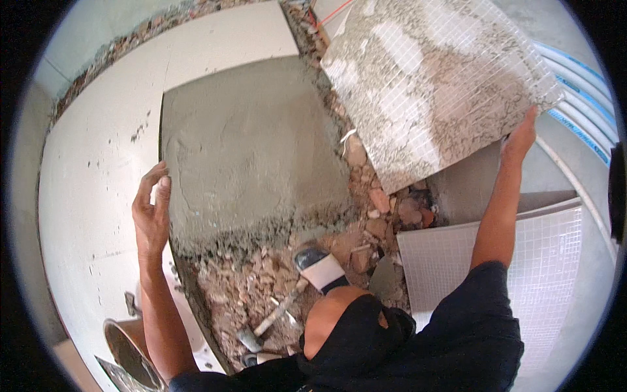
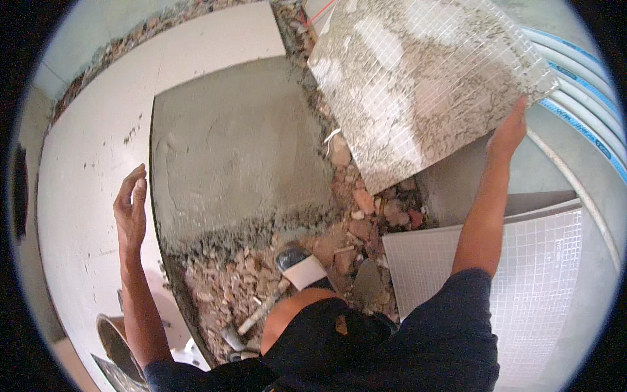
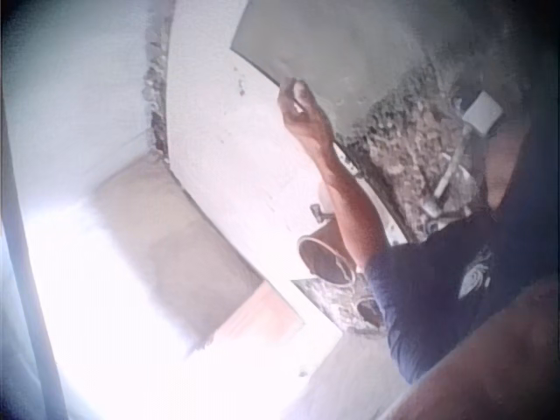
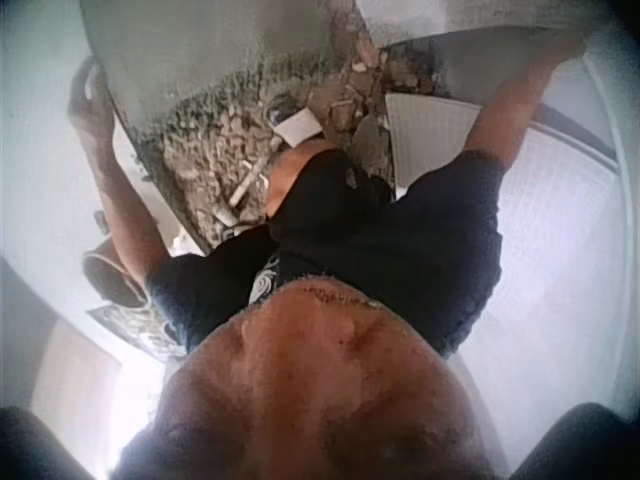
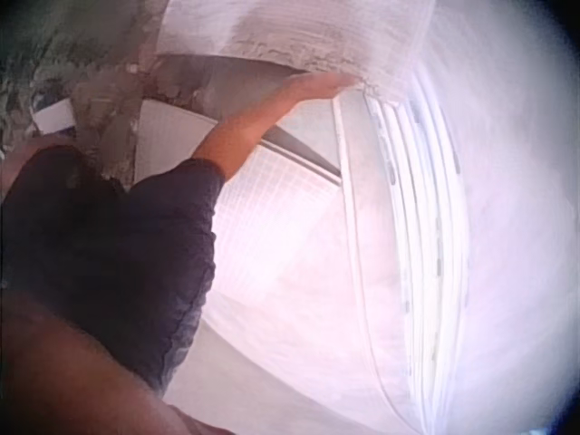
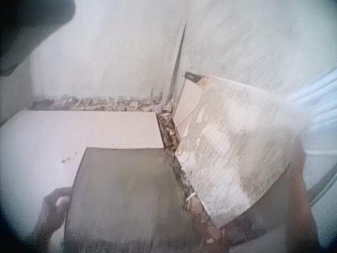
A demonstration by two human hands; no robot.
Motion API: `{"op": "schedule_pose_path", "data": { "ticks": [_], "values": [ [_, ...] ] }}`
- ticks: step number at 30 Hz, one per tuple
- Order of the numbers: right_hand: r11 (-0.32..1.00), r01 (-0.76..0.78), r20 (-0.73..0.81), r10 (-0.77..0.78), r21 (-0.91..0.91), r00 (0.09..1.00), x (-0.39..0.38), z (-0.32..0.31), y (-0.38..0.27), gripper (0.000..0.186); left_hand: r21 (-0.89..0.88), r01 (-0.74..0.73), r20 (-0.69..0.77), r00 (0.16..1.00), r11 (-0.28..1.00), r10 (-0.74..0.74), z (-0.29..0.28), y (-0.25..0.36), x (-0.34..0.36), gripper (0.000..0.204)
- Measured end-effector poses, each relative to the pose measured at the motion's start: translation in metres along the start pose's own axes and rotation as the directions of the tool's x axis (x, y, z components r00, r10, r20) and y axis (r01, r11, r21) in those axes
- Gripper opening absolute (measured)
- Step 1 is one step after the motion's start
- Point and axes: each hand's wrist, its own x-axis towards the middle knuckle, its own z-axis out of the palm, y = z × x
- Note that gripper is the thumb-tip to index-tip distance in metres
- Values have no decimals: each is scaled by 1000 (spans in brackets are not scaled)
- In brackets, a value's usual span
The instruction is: The person spreads cement on the floor with a trowel, places a white tile, and taps it with a rubber mallet to secure it. The person repeats this process for multiple tiles, ensuring each is properly aligned and set.
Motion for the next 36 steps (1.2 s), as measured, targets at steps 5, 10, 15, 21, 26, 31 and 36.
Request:
{"op": "schedule_pose_path", "data": {
  "ticks": [5, 10, 15, 21, 26, 31, 36],
  "values": [
    [997, 15, -102, -22, -69, 995, -23, 5, -8, 56, -226, -141, 34, 988, 964, 152, 29, 98, 29, 38],
    [963, 121, -69, -141, -240, 988, -40, 8, -21, 49, -297, -413, 134, 875, 861, 466, 70, 212, 19, 37],
    [897, 172, 4, -187, -408, 982, -90, 41, -46, 39, -347, -599, 61, 754, 722, 654, 107, 315, 14, 73],
    [918, 355, 108, -341, -178, 934, -167, 107, -80, 38, -323, -510, -1, 842, 797, 539, 112, 353, 30, 85],
    [997, -63, 643, 76, -44, 762, -182, 100, 26, 52, -180, -455, -168, 888, 872, 429, 87, 288, 17, 72],
    [669, -119, 616, 729, -733, 299, -209, 110, 221, 75, -427, -165, -29, 985, 889, 169, 54, 227, 15, 45],
    [530, -524, 569, 816, -667, 101, -220, 116, 309, 76, -435, -96, -149, 988, 895, 34, 37, 184, 10, 26]
  ]
}}
